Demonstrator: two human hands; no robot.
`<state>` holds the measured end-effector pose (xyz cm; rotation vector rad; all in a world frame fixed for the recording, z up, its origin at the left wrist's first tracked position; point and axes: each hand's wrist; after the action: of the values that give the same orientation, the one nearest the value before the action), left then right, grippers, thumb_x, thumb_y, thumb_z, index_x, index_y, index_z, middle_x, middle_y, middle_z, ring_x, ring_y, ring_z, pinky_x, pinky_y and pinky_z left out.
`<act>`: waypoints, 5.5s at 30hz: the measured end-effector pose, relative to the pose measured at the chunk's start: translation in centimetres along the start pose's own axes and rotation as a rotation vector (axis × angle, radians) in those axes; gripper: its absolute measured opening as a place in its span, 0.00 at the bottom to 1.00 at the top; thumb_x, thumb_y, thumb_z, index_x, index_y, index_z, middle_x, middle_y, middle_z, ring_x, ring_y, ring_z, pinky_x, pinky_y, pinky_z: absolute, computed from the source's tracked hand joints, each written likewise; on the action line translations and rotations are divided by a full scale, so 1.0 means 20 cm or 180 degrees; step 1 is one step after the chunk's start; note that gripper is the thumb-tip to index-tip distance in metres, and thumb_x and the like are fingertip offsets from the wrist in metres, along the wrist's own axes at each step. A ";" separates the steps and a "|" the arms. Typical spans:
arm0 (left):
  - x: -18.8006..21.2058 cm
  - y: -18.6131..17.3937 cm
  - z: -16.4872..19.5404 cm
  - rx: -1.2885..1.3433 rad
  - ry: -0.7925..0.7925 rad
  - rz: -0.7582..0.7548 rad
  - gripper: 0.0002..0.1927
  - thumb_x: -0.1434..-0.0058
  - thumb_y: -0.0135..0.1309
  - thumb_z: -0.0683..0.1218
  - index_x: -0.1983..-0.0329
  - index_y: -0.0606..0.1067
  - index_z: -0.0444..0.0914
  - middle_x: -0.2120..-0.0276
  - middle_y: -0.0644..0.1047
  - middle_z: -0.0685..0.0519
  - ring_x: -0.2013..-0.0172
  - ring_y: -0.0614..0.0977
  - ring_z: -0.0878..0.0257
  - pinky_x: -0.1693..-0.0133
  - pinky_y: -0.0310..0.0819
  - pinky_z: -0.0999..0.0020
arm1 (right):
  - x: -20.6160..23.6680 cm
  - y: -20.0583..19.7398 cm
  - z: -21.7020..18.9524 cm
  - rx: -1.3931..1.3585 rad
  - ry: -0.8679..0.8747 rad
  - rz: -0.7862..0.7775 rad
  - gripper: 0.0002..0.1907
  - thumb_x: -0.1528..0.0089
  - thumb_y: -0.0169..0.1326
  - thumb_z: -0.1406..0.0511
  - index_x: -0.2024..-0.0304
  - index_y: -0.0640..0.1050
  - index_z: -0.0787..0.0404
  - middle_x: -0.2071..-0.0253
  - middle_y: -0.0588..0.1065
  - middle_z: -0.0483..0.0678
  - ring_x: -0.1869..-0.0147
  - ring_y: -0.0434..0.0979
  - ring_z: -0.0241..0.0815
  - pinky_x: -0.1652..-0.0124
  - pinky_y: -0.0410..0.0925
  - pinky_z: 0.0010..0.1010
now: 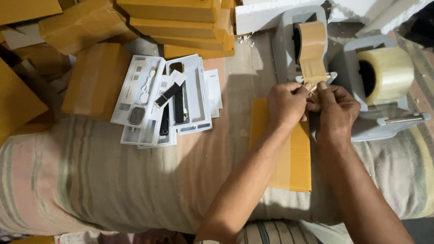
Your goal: The person wraps a smartwatch box in plastic film, places it into a cardboard shipping box, and seals the box with packing tape using a tape dispenser. The person handles the smartwatch box, cardboard box, and tape dispenser throughout the task.
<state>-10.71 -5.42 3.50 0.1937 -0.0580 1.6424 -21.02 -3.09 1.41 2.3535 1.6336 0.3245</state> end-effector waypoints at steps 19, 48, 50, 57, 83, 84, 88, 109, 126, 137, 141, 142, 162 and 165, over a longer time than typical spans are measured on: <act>0.14 -0.20 -0.05 -0.0018 0.0251 -0.0583 0.11 0.33 0.60 0.49 0.60 0.83 0.36 0.71 0.80 0.54 0.73 0.78 0.71 0.77 0.68 0.75 | 0.30 -0.16 -0.12 -0.0689 0.0514 0.0088 0.11 0.27 0.54 0.66 0.58 0.78 0.70 0.68 0.74 0.50 0.66 0.75 0.39 0.59 0.74 0.32; 0.60 -0.18 -0.01 -0.0819 0.1495 -0.0506 0.09 0.31 0.58 0.44 0.62 0.78 0.31 0.69 0.73 0.56 0.73 0.69 0.71 0.70 0.65 0.73 | 0.10 -0.78 -0.35 0.4349 -0.1049 0.0456 0.17 0.37 0.69 0.59 0.51 0.85 0.62 0.55 0.81 0.60 0.57 0.82 0.52 0.54 0.73 0.40; 0.60 -0.17 0.00 -0.0874 0.1500 -0.0475 0.10 0.31 0.59 0.44 0.63 0.78 0.31 0.70 0.74 0.56 0.73 0.69 0.71 0.70 0.65 0.73 | 0.06 -0.84 -0.36 0.4368 -0.1182 0.0494 0.25 0.37 0.70 0.58 0.44 0.81 0.66 0.54 0.81 0.61 0.55 0.82 0.52 0.55 0.73 0.41; 0.56 -0.26 0.02 0.0541 0.0843 -0.0506 0.12 0.30 0.55 0.48 0.58 0.77 0.33 0.67 0.76 0.59 0.69 0.77 0.72 0.69 0.71 0.75 | 0.23 -0.78 -0.38 0.2574 -0.0939 0.0607 0.22 0.30 0.59 0.62 0.40 0.72 0.71 0.52 0.78 0.56 0.56 0.78 0.42 0.58 0.72 0.31; -0.12 -0.13 -0.14 -0.1088 0.1800 0.0688 0.12 0.42 0.58 0.41 0.55 0.80 0.36 0.55 0.77 0.43 0.54 0.82 0.51 0.51 0.77 0.61 | -0.45 0.06 -0.36 0.3630 0.0083 -0.0782 0.28 0.36 0.61 0.66 0.37 0.70 0.73 0.58 0.80 0.63 0.65 0.82 0.48 0.65 0.75 0.38; -0.11 -0.12 -0.13 -0.1098 0.1604 0.0573 0.13 0.43 0.59 0.42 0.54 0.79 0.36 0.55 0.76 0.43 0.56 0.82 0.51 0.52 0.77 0.60 | -0.46 0.06 -0.35 0.3505 0.0147 -0.0727 0.29 0.38 0.63 0.65 0.38 0.72 0.72 0.58 0.80 0.62 0.64 0.81 0.48 0.65 0.74 0.37; -0.08 -0.10 -0.09 -0.1269 0.1552 0.0488 0.17 0.48 0.63 0.42 0.54 0.79 0.37 0.55 0.76 0.43 0.57 0.81 0.49 0.55 0.77 0.58 | -0.45 0.05 -0.37 0.3437 0.0251 -0.0606 0.27 0.42 0.68 0.65 0.43 0.77 0.70 0.59 0.80 0.60 0.64 0.81 0.44 0.64 0.74 0.32; -0.02 -0.17 -0.10 -0.3120 0.1635 -0.0005 0.06 0.44 0.56 0.41 0.67 0.80 0.34 0.67 0.81 0.39 0.62 0.83 0.42 0.54 0.76 0.50 | -0.01 0.01 -0.51 0.2502 0.0826 0.0022 0.21 0.41 0.66 0.62 0.50 0.79 0.67 0.72 0.73 0.49 0.75 0.65 0.34 0.77 0.58 0.26; 0.05 -0.25 0.02 -0.1021 0.1498 0.0745 0.14 0.32 0.56 0.50 0.60 0.80 0.33 0.67 0.82 0.45 0.65 0.84 0.62 0.62 0.78 0.66 | 0.01 -0.09 -0.35 0.1804 0.0731 -0.0051 0.23 0.43 0.67 0.64 0.51 0.76 0.71 0.70 0.76 0.49 0.74 0.69 0.33 0.76 0.61 0.23; -0.16 -0.01 -0.04 -0.0638 0.0245 0.0192 0.23 0.46 0.69 0.56 0.78 0.81 0.30 0.84 0.76 0.53 0.82 0.74 0.66 0.77 0.67 0.64 | 0.09 -0.11 -0.26 0.1910 0.0339 0.0072 0.25 0.44 0.69 0.63 0.52 0.74 0.73 0.69 0.78 0.48 0.76 0.70 0.32 0.78 0.62 0.24; -0.21 0.00 -0.04 0.0403 -0.0335 0.0079 0.14 0.51 0.71 0.48 0.69 0.83 0.33 0.77 0.80 0.53 0.80 0.77 0.66 0.80 0.66 0.67 | 0.11 -0.09 -0.20 0.1526 0.0517 0.0089 0.21 0.43 0.68 0.63 0.53 0.78 0.69 0.69 0.78 0.46 0.76 0.68 0.32 0.78 0.60 0.24; -0.22 0.01 -0.04 0.0477 -0.0372 0.0053 0.14 0.51 0.72 0.47 0.68 0.83 0.32 0.75 0.81 0.52 0.79 0.79 0.66 0.79 0.70 0.68 | 0.11 -0.09 -0.19 0.1416 0.0594 0.0095 0.20 0.43 0.67 0.63 0.54 0.79 0.67 0.69 0.78 0.45 0.76 0.69 0.31 0.77 0.61 0.24; -0.21 0.00 -0.11 0.0959 -0.0665 -0.0274 0.14 0.47 0.69 0.44 0.61 0.83 0.30 0.69 0.82 0.48 0.74 0.83 0.62 0.73 0.80 0.64 | 0.22 -0.02 -0.26 0.0591 0.0690 0.0145 0.09 0.35 0.61 0.66 0.67 0.78 0.66 0.76 0.73 0.46 0.78 0.67 0.33 0.78 0.59 0.24; -0.20 -0.01 -0.09 0.0866 -0.0596 -0.0264 0.14 0.46 0.68 0.44 0.61 0.84 0.30 0.68 0.83 0.49 0.73 0.83 0.64 0.72 0.80 0.66 | 0.23 -0.04 -0.26 0.0608 0.0749 0.0117 0.09 0.35 0.61 0.66 0.67 0.79 0.66 0.76 0.73 0.45 0.78 0.68 0.31 0.78 0.60 0.24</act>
<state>-10.48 -9.09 1.03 0.5509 0.0312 1.5418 -21.81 1.84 6.20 2.5720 1.7989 0.4895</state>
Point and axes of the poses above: each hand's wrist, its own x-axis away from the middle knuckle, its own y-axis out of the palm, z = x × y
